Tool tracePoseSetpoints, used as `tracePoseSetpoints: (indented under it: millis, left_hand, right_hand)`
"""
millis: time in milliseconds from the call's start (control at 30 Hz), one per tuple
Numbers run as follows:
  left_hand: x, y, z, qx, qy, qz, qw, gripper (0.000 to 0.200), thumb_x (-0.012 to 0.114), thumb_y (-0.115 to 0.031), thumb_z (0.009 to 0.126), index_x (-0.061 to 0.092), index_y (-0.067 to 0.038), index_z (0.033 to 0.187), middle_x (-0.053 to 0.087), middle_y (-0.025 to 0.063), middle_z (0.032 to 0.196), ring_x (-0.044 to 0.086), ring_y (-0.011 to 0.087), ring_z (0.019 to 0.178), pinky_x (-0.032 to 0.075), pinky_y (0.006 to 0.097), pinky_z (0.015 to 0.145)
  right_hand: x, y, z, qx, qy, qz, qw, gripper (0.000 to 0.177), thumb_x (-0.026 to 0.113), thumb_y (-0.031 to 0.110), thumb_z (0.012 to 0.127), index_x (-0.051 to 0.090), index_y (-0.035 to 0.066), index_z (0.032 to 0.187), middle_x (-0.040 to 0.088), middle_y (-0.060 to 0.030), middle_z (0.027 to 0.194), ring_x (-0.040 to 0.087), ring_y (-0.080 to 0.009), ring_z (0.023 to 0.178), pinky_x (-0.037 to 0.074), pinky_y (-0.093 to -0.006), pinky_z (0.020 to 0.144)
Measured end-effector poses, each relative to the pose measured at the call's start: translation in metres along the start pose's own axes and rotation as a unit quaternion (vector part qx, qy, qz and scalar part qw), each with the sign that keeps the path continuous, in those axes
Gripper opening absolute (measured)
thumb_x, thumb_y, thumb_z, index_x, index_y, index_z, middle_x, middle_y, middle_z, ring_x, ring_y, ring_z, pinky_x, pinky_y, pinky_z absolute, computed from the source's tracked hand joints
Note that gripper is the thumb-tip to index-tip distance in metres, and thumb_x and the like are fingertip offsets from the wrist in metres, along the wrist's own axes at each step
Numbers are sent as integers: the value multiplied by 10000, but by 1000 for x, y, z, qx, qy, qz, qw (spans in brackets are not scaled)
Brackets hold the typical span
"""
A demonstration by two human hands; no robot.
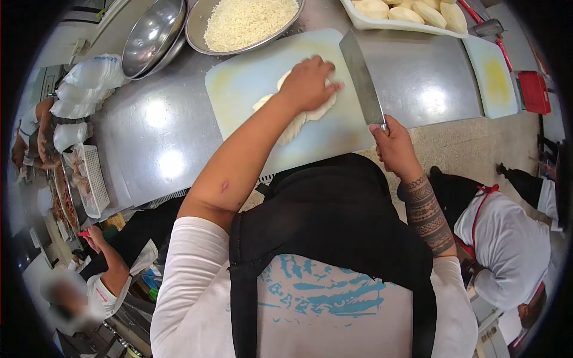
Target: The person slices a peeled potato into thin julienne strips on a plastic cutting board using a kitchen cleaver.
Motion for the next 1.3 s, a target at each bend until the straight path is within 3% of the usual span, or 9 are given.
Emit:
tracePoseSetpoints:
  millis: [67, 133, 200, 433, 700, 1067, 1133, 1233, 1300]
  left_hand:
    - [-7, 26, 13, -64, -148, -72, 984, 485, 608, -459, 1028, 726, -54, 1268, 668, 194, 1227, 621, 391, 1186, 486, 523, 1044]
    - [-16, 30, 27, -84, -103, -48, 990, 477, 568, -438, 1057, 734, -36, 1251, 680, 200, 1233, 622, 397, 1206, 492, 548, 1047]
    - [-3, 31, 40, -107, 43, -12, 993, 504, 534, -460, 1074, 740, -38, 1256, 689, 190, 1246, 614, 388, 1248, 482, 542, 1067]
    - [-1, -12, -5, 39, 43, 96, 994, 552, 601, -574, 1004, 763, -88, 1210, 671, 155, 1267, 623, 359, 1232, 450, 538, 1087]
    - [-2, -3, -38, 69, 37, 106, 991, 593, 602, -560, 994, 716, -69, 1306, 646, 167, 1337, 581, 354, 1303, 381, 567, 1168]
    - [11, 15, -50, 80, 8, 68, 994, 739, 579, -562, 1035, 517, -49, 1563, 534, 210, 1540, 457, 403, 1470, 272, 593, 1267]
    - [-10, 27, -61, 39, -129, -156, 978, 749, 602, -540, 1038, 476, -61, 1601, 441, 246, 1638, 356, 439, 1553, 231, 605, 1287]
    - [-42, 43, -106, -69, -191, -59, 977, 747, 636, -515, 1028, 467, -82, 1613, 391, 267, 1673, 309, 484, 1570, 228, 629, 1277]
    - [-31, 47, -145, -123, -199, -58, 971, 750, 657, -515, 1012, 476, -101, 1611, 396, 264, 1669, 301, 504, 1567, 226, 639, 1272]
  right_hand:
    - [12, -9, -3, 10, -1, 39, 999, 240, 638, 207, 1082, 631, 11, 1219, 608, -13, 732, 577, -97, 572, 489, -289, 519]
    - [26, -18, -6, 18, -1, 77, 997, 182, 621, 207, 1091, 623, 52, 1186, 549, 32, 710, 521, -58, 541, 455, -270, 460]
    - [36, -19, -8, -3, -28, 87, 996, 268, 638, 208, 1079, 611, -7, 1237, 592, -8, 689, 567, -93, 537, 483, -291, 489]
    - [53, -10, -15, -1, -40, 81, 996, 318, 644, 208, 1071, 588, -13, 1292, 624, -16, 727, 580, -87, 554, 483, -284, 499]
    - [108, 13, -21, -167, -68, -130, 975, 484, 625, 197, 1064, 468, -79, 1430, 722, -264, 928, 735, -408, 895, 554, -484, 811]
    - [65, 11, -12, -46, 11, -93, 995, 448, 663, 238, 1064, 564, -24, 1414, 667, -140, 833, 658, -235, 752, 549, -398, 737]
    - [53, 12, -19, -15, 36, -84, 996, 443, 659, 242, 1071, 568, -20, 1417, 652, -119, 821, 637, -205, 736, 543, -382, 725]
    - [36, 5, -23, -5, 68, -84, 994, 421, 647, 249, 1086, 583, -20, 1403, 655, -106, 828, 639, -202, 739, 535, -369, 720]
    - [21, 4, -18, -102, 42, -138, 984, 415, 645, 252, 1090, 593, -26, 1394, 664, -106, 836, 636, -199, 746, 530, -355, 723]
Point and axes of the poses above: each hand's wrist, its own z-axis towards the middle knuckle, its own x-axis out of the palm, y = z × x, the point moved 5 cm from there along z, towards the middle knuckle
